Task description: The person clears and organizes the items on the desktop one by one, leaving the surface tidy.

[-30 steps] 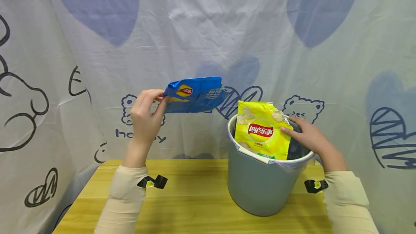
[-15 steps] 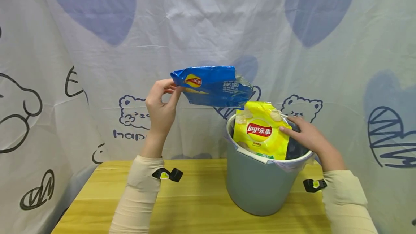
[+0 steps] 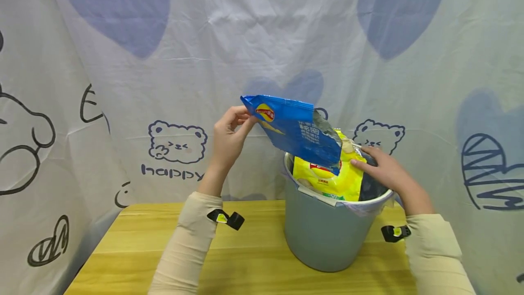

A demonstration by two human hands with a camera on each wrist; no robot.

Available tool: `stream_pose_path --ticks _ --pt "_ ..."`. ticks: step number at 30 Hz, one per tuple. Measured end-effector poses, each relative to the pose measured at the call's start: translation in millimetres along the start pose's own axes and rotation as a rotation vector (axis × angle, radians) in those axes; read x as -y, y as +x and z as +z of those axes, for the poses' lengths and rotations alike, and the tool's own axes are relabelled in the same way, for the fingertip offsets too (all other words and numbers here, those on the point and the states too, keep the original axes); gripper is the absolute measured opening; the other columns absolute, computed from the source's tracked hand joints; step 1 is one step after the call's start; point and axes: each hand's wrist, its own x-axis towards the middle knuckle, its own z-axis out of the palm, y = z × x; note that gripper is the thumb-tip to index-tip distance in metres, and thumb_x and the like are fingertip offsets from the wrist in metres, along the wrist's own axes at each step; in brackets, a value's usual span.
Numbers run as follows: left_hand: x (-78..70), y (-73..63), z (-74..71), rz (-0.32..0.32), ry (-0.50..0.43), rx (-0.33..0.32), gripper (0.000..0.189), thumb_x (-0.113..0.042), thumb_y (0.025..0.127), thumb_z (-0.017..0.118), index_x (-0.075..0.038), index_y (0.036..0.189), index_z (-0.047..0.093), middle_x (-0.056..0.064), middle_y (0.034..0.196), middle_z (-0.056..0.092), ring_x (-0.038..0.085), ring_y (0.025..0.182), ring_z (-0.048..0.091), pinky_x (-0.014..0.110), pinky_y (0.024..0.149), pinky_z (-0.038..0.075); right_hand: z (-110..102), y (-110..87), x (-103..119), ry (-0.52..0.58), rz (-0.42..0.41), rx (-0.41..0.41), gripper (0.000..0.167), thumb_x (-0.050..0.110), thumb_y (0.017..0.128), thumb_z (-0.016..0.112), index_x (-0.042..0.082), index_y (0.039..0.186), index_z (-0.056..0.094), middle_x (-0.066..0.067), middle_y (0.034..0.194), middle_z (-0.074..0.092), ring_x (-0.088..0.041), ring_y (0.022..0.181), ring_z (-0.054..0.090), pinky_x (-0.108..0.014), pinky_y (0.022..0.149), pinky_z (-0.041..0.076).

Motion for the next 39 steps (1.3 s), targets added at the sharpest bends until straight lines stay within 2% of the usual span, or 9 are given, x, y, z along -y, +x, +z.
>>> stream_pose_path --ticks 6,9,13,20,28,32,39 --pt "5.7 -7.3 16.2 -0.116 0.018 0.113 0.016 -0.010 0.092 0.066 -0.002 0.105 0.066 0.016 0.101 0.070 0.011 0.087 0.066 0.030 0.080 0.055 0 -0.6 -1 -0.022 -0.019 -0.011 0.089 0.066 0.092 0.043 0.004 0.153 0.024 -0.032 0.154 0.024 -0.055 0.137 0.026 -0.073 0.105 0.027" --pt "11.3 -11.6 22.1 -0.137 0.014 0.168 0.014 -0.010 0.093 0.064 -0.003 0.105 0.067 0.015 0.102 0.070 0.020 0.089 0.068 0.036 0.081 0.056 -1 -1.1 -1 -0.020 -0.010 -0.009 0.090 0.067 0.092 0.043 0.005 0.153 0.024 -0.032 0.154 0.024 -0.055 0.137 0.028 -0.073 0.104 0.028" --pt "21.2 -16.7 27.7 -0.157 0.022 0.237 0.015 -0.012 0.094 0.062 -0.004 0.106 0.067 0.014 0.101 0.070 0.025 0.091 0.069 0.039 0.084 0.056 0 -1.5 1 0.000 0.013 0.000 0.091 0.070 0.090 0.043 0.007 0.154 0.023 -0.030 0.155 0.024 -0.055 0.137 0.029 -0.073 0.104 0.029" --pt "35.5 -24.7 34.0 -0.141 0.137 0.343 0.017 -0.014 0.094 0.063 -0.007 0.108 0.068 0.011 0.102 0.072 0.021 0.091 0.068 0.033 0.084 0.056 -1 -1.7 2 0.012 0.011 0.001 0.092 0.070 0.090 0.043 0.008 0.154 0.022 -0.030 0.155 0.024 -0.054 0.136 0.029 -0.072 0.104 0.030" --pt "42.0 -29.5 37.1 -0.086 0.304 0.452 0.018 -0.017 0.094 0.064 -0.005 0.107 0.069 0.010 0.101 0.071 0.023 0.094 0.064 0.042 0.085 0.056 -1 -2.7 2 0.015 0.011 -0.003 0.092 0.070 0.090 0.044 0.008 0.155 0.022 -0.030 0.156 0.022 -0.055 0.138 0.026 -0.072 0.104 0.029" --pt "42.5 -31.2 37.6 -0.096 0.383 0.524 0.020 -0.020 0.095 0.062 -0.007 0.107 0.070 0.009 0.105 0.070 0.023 0.100 0.063 0.042 0.087 0.054 0 -3.1 2 0.009 0.017 0.000 0.092 0.070 0.090 0.043 0.008 0.155 0.021 -0.031 0.156 0.021 -0.057 0.138 0.025 -0.073 0.103 0.029" --pt "45.2 -31.9 39.8 -0.113 0.433 0.585 0.020 -0.022 0.096 0.061 -0.008 0.106 0.070 0.007 0.109 0.070 0.023 0.105 0.062 0.041 0.096 0.050 0 -4.0 2 0.012 0.025 0.006 0.093 0.071 0.089 0.043 0.008 0.154 0.022 -0.031 0.155 0.022 -0.057 0.136 0.026 -0.073 0.103 0.030"
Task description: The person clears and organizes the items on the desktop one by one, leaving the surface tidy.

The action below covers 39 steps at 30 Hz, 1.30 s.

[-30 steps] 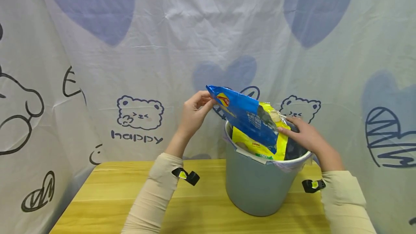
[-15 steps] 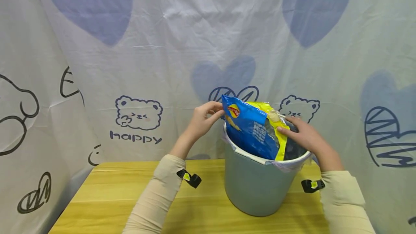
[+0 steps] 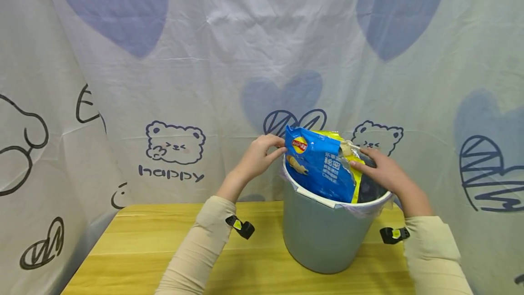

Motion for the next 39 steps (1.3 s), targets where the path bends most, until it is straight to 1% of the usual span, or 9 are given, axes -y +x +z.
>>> stream_pose_path --ticks 7,11,16,20,27,31,33,36,39 --pt "0.7 -0.1 4.4 -0.023 0.066 0.065 0.017 -0.021 0.095 0.063 -0.008 0.103 0.071 0.007 0.108 0.070 0.024 0.105 0.059 0.042 0.095 0.048 -1 0.5 0 0.000 0.004 0.007 0.091 0.070 0.091 0.040 0.007 0.154 0.021 -0.031 0.156 0.020 -0.058 0.138 0.023 -0.074 0.103 0.028" --pt "-0.6 -0.2 6.5 -0.043 0.120 0.099 0.017 -0.022 0.094 0.065 -0.009 0.101 0.072 0.007 0.111 0.069 0.026 0.108 0.058 0.042 0.097 0.047 -1 1.1 -1 0.019 0.012 0.012 0.088 0.069 0.093 0.034 0.007 0.155 0.020 -0.032 0.156 0.018 -0.059 0.138 0.021 -0.075 0.104 0.025" --pt "-3.4 -0.4 9.1 -0.062 0.184 0.158 0.016 -0.026 0.094 0.064 -0.013 0.098 0.073 0.004 0.113 0.067 0.025 0.108 0.055 0.042 0.094 0.048 -2 0.7 0 0.070 0.016 0.010 0.083 0.066 0.097 0.024 0.006 0.154 0.020 -0.032 0.156 0.018 -0.058 0.139 0.020 -0.075 0.106 0.022" --pt "-6.2 1.5 8.6 -0.089 0.207 0.184 0.015 -0.026 0.093 0.066 -0.013 0.096 0.073 0.004 0.114 0.066 0.025 0.108 0.054 0.042 0.092 0.048 -2 -0.3 1 0.094 0.012 0.009 0.081 0.064 0.099 0.017 0.005 0.154 0.021 -0.031 0.156 0.020 -0.058 0.139 0.021 -0.074 0.106 0.022" --pt "-20.5 11.1 2.9 -0.171 0.266 0.307 0.017 -0.029 0.094 0.064 -0.016 0.102 0.074 0.004 0.124 0.064 0.027 0.116 0.052 0.048 0.093 0.047 -2 -0.4 1 0.073 0.006 -0.011 0.076 0.059 0.101 0.024 0.004 0.154 0.022 -0.032 0.156 0.019 -0.058 0.139 0.020 -0.074 0.106 0.021" --pt "-31.3 18.4 3.6 -0.201 0.328 0.396 0.014 -0.030 0.094 0.063 -0.020 0.094 0.073 0.002 0.123 0.062 0.027 0.113 0.050 0.050 0.091 0.046 -4 0.0 1 0.054 0.011 -0.011 0.081 0.062 0.099 0.028 0.003 0.154 0.020 -0.033 0.156 0.017 -0.058 0.140 0.017 -0.074 0.107 0.020" --pt "-35.8 20.7 5.2 -0.212 0.355 0.427 0.013 -0.030 0.093 0.064 -0.020 0.090 0.072 0.001 0.122 0.061 0.026 0.111 0.049 0.050 0.090 0.045 -4 0.1 1 0.044 0.010 -0.012 0.084 0.064 0.097 0.029 0.003 0.154 0.020 -0.033 0.156 0.017 -0.058 0.140 0.017 -0.074 0.107 0.020" --pt "-40.6 19.6 6.5 -0.235 0.366 0.430 0.014 -0.031 0.093 0.064 -0.020 0.091 0.073 0.001 0.122 0.061 0.026 0.113 0.047 0.050 0.092 0.045 -3 0.2 1 0.038 0.009 -0.013 0.086 0.067 0.096 0.030 0.003 0.154 0.021 -0.033 0.156 0.018 -0.058 0.140 0.018 -0.074 0.107 0.021" --pt "-41.3 14.4 7.0 -0.260 0.350 0.399 0.016 -0.032 0.093 0.064 -0.021 0.098 0.075 0.001 0.122 0.061 0.025 0.115 0.048 0.049 0.094 0.044 -1 0.1 0 0.033 0.009 -0.010 0.085 0.066 0.096 0.031 0.005 0.154 0.022 -0.033 0.156 0.018 -0.058 0.139 0.019 -0.075 0.105 0.022"
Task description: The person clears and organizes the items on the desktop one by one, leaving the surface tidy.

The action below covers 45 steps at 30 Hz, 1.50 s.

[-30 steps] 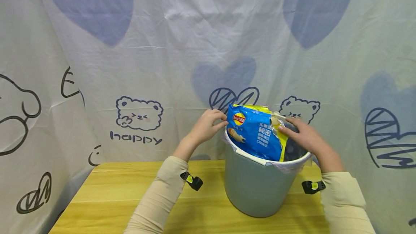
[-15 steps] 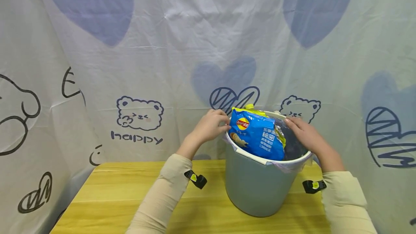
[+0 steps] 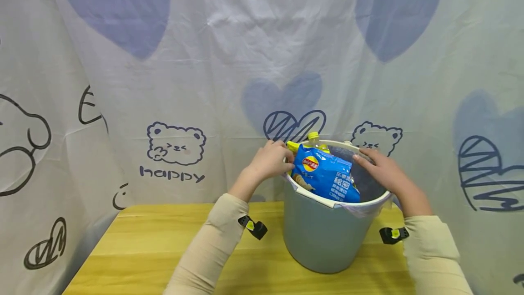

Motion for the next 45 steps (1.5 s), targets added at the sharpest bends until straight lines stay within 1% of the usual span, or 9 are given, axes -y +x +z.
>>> stream_pose_path --ticks 4,8,11,20,26,30,34,40,45 --pt "3.8 -7.2 2.8 -0.006 -0.054 -0.041 0.019 -0.033 0.094 0.064 -0.023 0.104 0.075 0.001 0.120 0.061 0.025 0.114 0.050 0.047 0.094 0.044 3 1.0 -2 0.001 -0.003 0.000 0.082 0.064 0.097 0.033 0.006 0.154 0.023 -0.033 0.156 0.018 -0.059 0.139 0.019 -0.075 0.105 0.022" --pt "6.7 -12.5 3.3 -0.010 -0.084 -0.082 0.022 -0.035 0.094 0.063 -0.023 0.109 0.073 0.002 0.122 0.060 0.026 0.116 0.051 0.050 0.096 0.044 3 1.2 -2 0.001 -0.017 -0.005 0.081 0.063 0.097 0.033 0.004 0.153 0.023 -0.033 0.156 0.018 -0.059 0.139 0.018 -0.076 0.105 0.022" --pt "7.9 -14.9 2.6 -0.014 -0.079 -0.110 0.023 -0.036 0.094 0.063 -0.023 0.111 0.072 0.002 0.123 0.060 0.026 0.118 0.051 0.051 0.097 0.044 2 1.1 -1 -0.002 -0.027 -0.009 0.081 0.062 0.098 0.033 0.004 0.153 0.024 -0.033 0.155 0.019 -0.059 0.139 0.018 -0.075 0.105 0.022" --pt "11.4 -24.0 1.4 0.004 -0.038 -0.183 0.026 -0.039 0.094 0.062 -0.023 0.113 0.071 0.001 0.123 0.060 0.026 0.117 0.051 0.049 0.095 0.044 1 1.5 -1 -0.008 -0.033 -0.015 0.081 0.062 0.098 0.033 0.003 0.152 0.025 -0.033 0.155 0.020 -0.058 0.139 0.019 -0.075 0.106 0.022" --pt "18.7 -33.9 2.4 0.007 -0.014 -0.242 0.026 -0.039 0.094 0.061 -0.023 0.112 0.070 0.001 0.119 0.062 0.025 0.113 0.054 0.048 0.092 0.045 1 1.1 -1 -0.007 -0.036 -0.017 0.081 0.062 0.098 0.033 0.003 0.152 0.025 -0.033 0.154 0.021 -0.058 0.139 0.020 -0.074 0.105 0.023" --pt "24.8 -43.2 4.0 0.019 -0.016 -0.275 0.025 -0.039 0.094 0.061 -0.024 0.112 0.070 0.001 0.117 0.062 0.025 0.110 0.054 0.047 0.090 0.046 1 1.0 -1 -0.016 -0.038 -0.013 0.080 0.061 0.098 0.033 0.003 0.152 0.024 -0.033 0.155 0.021 -0.058 0.139 0.020 -0.074 0.105 0.023" --pt "32.4 -55.4 6.1 0.020 -0.019 -0.309 0.025 -0.039 0.093 0.062 -0.023 0.111 0.070 0.001 0.115 0.062 0.025 0.109 0.054 0.046 0.089 0.046 2 2.6 2 -0.021 -0.045 -0.014 0.080 0.061 0.098 0.033 0.002 0.152 0.025 -0.034 0.154 0.021 -0.058 0.139 0.020 -0.074 0.105 0.023" --pt "41.5 -74.3 10.8 0.024 -0.030 -0.353 0.027 -0.038 0.093 0.064 -0.020 0.111 0.070 0.003 0.117 0.063 0.026 0.109 0.055 0.047 0.091 0.046 1 0.9 3 -0.024 -0.053 -0.010 0.079 0.059 0.099 0.035 0.000 0.151 0.025 -0.035 0.154 0.021 -0.059 0.139 0.018 -0.075 0.106 0.022" --pt "49.9 -91.4 19.2 -0.004 -0.034 -0.387 0.025 -0.038 0.093 0.064 -0.021 0.110 0.070 0.002 0.117 0.063 0.026 0.108 0.057 0.047 0.090 0.047 -1 -0.5 2 -0.046 -0.066 -0.001 0.079 0.059 0.099 0.034 0.000 0.152 0.024 -0.035 0.153 0.021 -0.059 0.138 0.019 -0.075 0.105 0.022"
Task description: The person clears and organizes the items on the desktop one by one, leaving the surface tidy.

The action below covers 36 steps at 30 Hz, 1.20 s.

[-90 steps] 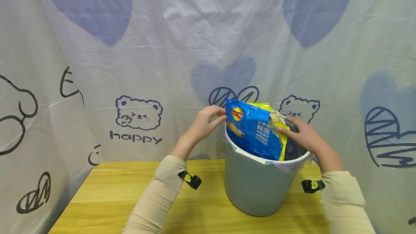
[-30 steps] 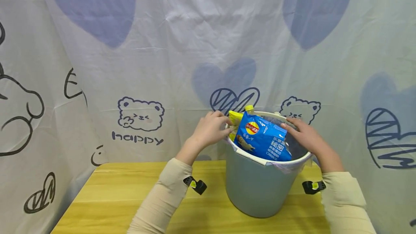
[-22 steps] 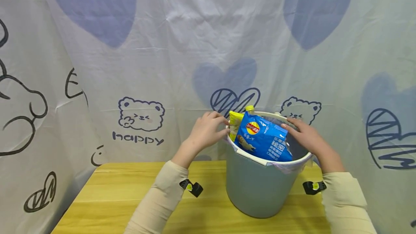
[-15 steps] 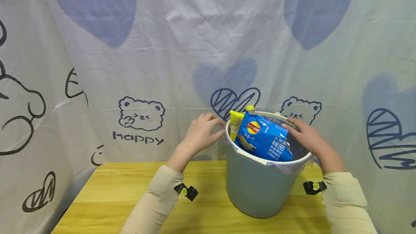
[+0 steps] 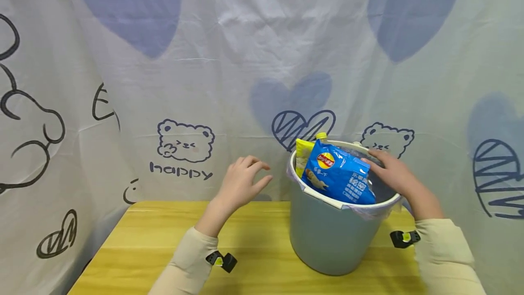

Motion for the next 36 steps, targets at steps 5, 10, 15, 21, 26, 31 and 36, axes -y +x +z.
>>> stream_pose_path --ticks 5,10,15,21,26,31,36 --pt "8.9 -17.5 1.4 -0.026 0.005 -0.032 0.023 -0.036 0.091 0.066 -0.021 0.109 0.070 0.001 0.115 0.063 0.026 0.106 0.057 0.047 0.088 0.048 -2 0.0 -1 -0.013 -0.016 0.004 0.079 0.057 0.100 0.034 -0.002 0.151 0.024 -0.036 0.152 0.022 -0.059 0.137 0.021 -0.074 0.106 0.023" --pt "15.5 -33.8 0.7 -0.048 0.003 -0.042 0.023 -0.034 0.091 0.068 -0.021 0.109 0.070 0.002 0.114 0.064 0.026 0.106 0.058 0.048 0.088 0.047 -2 1.3 -4 -0.026 -0.035 -0.010 0.078 0.056 0.100 0.035 -0.003 0.151 0.023 -0.037 0.151 0.024 -0.059 0.136 0.023 -0.073 0.106 0.024" --pt "23.7 -51.9 2.7 -0.064 0.015 -0.075 0.022 -0.033 0.089 0.070 -0.021 0.108 0.071 0.002 0.110 0.065 0.027 0.103 0.060 0.048 0.087 0.048 -3 -0.2 -5 -0.014 -0.055 -0.035 0.078 0.055 0.101 0.033 -0.003 0.151 0.022 -0.037 0.151 0.023 -0.060 0.136 0.023 -0.074 0.105 0.024" --pt "35.2 -73.2 9.3 -0.092 0.035 -0.102 0.022 -0.032 0.087 0.072 -0.020 0.106 0.071 0.001 0.106 0.066 0.025 0.100 0.061 0.047 0.085 0.050 -4 -5.3 -7 -0.017 -0.041 -0.071 0.074 0.053 0.102 0.032 -0.001 0.152 0.022 -0.038 0.153 0.016 -0.061 0.137 0.018 -0.076 0.104 0.020" --pt "43.9 -90.7 12.1 -0.145 0.049 -0.101 0.023 -0.032 0.088 0.071 -0.020 0.107 0.071 0.001 0.107 0.067 0.026 0.102 0.062 0.045 0.083 0.049 -6 -12.7 -7 -0.028 -0.052 -0.103 0.074 0.053 0.102 0.030 -0.002 0.151 0.024 -0.038 0.153 0.017 -0.061 0.137 0.018 -0.077 0.103 0.020" --pt "49.7 -105.8 11.1 -0.202 0.055 -0.098 0.026 -0.032 0.087 0.072 -0.018 0.109 0.070 0.003 0.108 0.068 0.027 0.102 0.063 0.046 0.085 0.051 -7 -22.9 -7 -0.038 -0.057 -0.149 0.071 0.051 0.103 0.030 -0.003 0.149 0.027 -0.037 0.153 0.018 -0.061 0.136 0.019 -0.077 0.103 0.020" --pt "52.6 -119.6 8.9 -0.258 0.062 -0.103 0.029 -0.033 0.087 0.072 -0.018 0.111 0.070 0.003 0.109 0.067 0.027 0.104 0.062 0.049 0.089 0.050 -4 -37.7 -12 -0.027 -0.065 -0.205 0.067 0.047 0.104 0.032 0.000 0.151 0.027 -0.035 0.154 0.017 -0.060 0.137 0.018 -0.079 0.100 0.020"
